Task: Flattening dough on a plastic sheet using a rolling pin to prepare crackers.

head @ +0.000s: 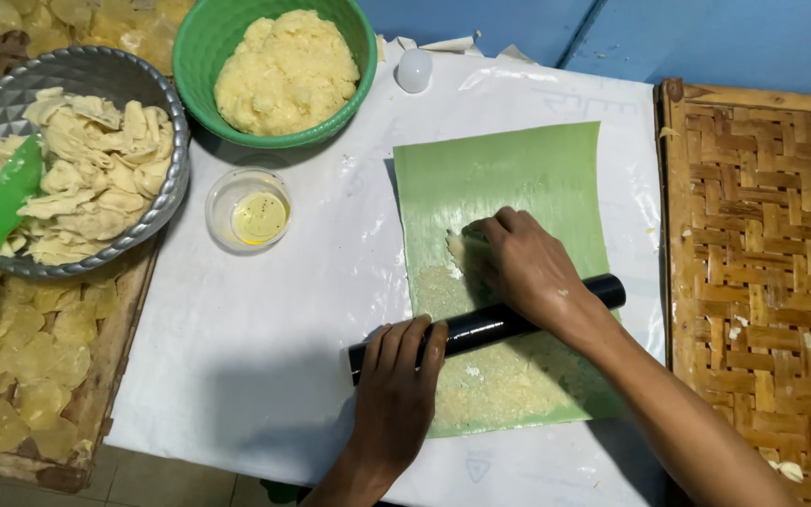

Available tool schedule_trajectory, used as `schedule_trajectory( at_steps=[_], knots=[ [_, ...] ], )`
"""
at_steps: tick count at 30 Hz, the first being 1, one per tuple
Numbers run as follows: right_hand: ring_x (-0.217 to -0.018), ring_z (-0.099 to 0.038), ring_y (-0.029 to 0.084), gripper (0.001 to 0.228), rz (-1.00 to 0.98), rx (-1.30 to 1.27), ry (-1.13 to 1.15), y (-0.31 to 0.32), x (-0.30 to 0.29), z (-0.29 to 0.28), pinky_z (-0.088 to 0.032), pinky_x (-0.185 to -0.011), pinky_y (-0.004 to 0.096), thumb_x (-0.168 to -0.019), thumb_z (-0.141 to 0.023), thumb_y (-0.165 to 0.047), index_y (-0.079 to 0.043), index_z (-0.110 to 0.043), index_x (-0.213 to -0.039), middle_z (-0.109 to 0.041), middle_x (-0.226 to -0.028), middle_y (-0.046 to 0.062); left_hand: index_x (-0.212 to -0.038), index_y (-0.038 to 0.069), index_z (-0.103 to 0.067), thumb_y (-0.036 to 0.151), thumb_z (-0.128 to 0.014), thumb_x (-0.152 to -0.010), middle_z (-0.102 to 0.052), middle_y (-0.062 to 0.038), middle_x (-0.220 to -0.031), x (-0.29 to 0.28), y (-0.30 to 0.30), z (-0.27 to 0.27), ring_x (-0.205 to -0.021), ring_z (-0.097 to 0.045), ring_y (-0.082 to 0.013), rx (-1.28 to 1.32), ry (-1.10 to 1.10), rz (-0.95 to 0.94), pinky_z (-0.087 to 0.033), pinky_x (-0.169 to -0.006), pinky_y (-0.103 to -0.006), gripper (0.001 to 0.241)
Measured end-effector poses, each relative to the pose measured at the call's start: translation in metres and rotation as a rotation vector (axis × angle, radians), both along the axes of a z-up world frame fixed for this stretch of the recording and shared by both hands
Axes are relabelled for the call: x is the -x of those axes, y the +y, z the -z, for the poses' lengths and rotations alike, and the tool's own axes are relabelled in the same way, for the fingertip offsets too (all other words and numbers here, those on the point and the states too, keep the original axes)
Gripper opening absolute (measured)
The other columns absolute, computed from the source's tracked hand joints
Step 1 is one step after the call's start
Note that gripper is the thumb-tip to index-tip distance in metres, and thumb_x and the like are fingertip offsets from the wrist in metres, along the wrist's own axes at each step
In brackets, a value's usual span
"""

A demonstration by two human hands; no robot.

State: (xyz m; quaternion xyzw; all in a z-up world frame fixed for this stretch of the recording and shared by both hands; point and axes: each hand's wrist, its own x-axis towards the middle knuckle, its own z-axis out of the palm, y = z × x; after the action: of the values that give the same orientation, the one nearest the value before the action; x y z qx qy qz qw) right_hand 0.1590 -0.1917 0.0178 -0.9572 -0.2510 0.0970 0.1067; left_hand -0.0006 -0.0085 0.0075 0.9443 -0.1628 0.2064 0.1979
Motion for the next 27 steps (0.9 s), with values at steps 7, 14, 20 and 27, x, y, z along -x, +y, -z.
schedule_trajectory(
  at_steps=[7,14,20,27],
  knots=[
    [-0.077,-0.068,0.035,0.021,0.098,-0.130,0.175,0.001,-0.008,-0.004,-0.051,-0.062,0.043,-0.089,-0.072,-0.010,-0.009,-0.064,-0.109,-0.074,-0.097,0.015,-0.127,0.002,-0.060,-0.001,-0.045,-0.101,-0.063,-0.019,-0.121,0.008,0.004,-0.013,-0.106,-0.062,-0.0350,-0.021,-0.026,0.038,-0.049,-0.092,-0.0478,0.030],
    [-0.083,-0.077,0.028,0.028,-0.111,-0.283,0.117,-0.008,0.022,-0.026,-0.063,-0.067,0.037,-0.087,-0.075,-0.004,-0.008,-0.076,-0.115,-0.078,-0.107,0.012,-0.120,-0.001,-0.061,0.002,-0.043,-0.104,-0.063,-0.023,-0.117,0.044,0.004,-0.025,-0.103,-0.064,-0.0379,0.014,-0.055,0.175,-0.052,-0.088,-0.0507,0.024],
    [-0.101,-0.078,0.030,0.038,-0.263,-0.342,0.298,-0.007,0.074,-0.060,-0.066,-0.078,0.036,-0.086,-0.071,-0.007,-0.008,-0.071,-0.124,-0.074,-0.126,0.015,-0.119,0.001,-0.061,0.000,-0.041,-0.102,-0.064,-0.022,-0.116,0.048,0.004,-0.017,-0.103,-0.065,-0.0355,0.007,-0.054,0.198,-0.052,-0.089,-0.0500,0.026],
    [-0.101,-0.079,0.027,0.038,-0.203,-0.267,0.253,-0.032,0.081,-0.041,-0.067,-0.081,0.040,-0.092,-0.068,-0.014,-0.018,-0.071,-0.129,-0.076,-0.125,0.009,-0.121,-0.002,-0.061,-0.004,-0.046,-0.099,-0.062,-0.023,-0.118,0.046,0.006,-0.008,-0.106,-0.063,-0.0368,0.002,-0.022,0.228,-0.051,-0.090,-0.0512,0.027]
  ],
)
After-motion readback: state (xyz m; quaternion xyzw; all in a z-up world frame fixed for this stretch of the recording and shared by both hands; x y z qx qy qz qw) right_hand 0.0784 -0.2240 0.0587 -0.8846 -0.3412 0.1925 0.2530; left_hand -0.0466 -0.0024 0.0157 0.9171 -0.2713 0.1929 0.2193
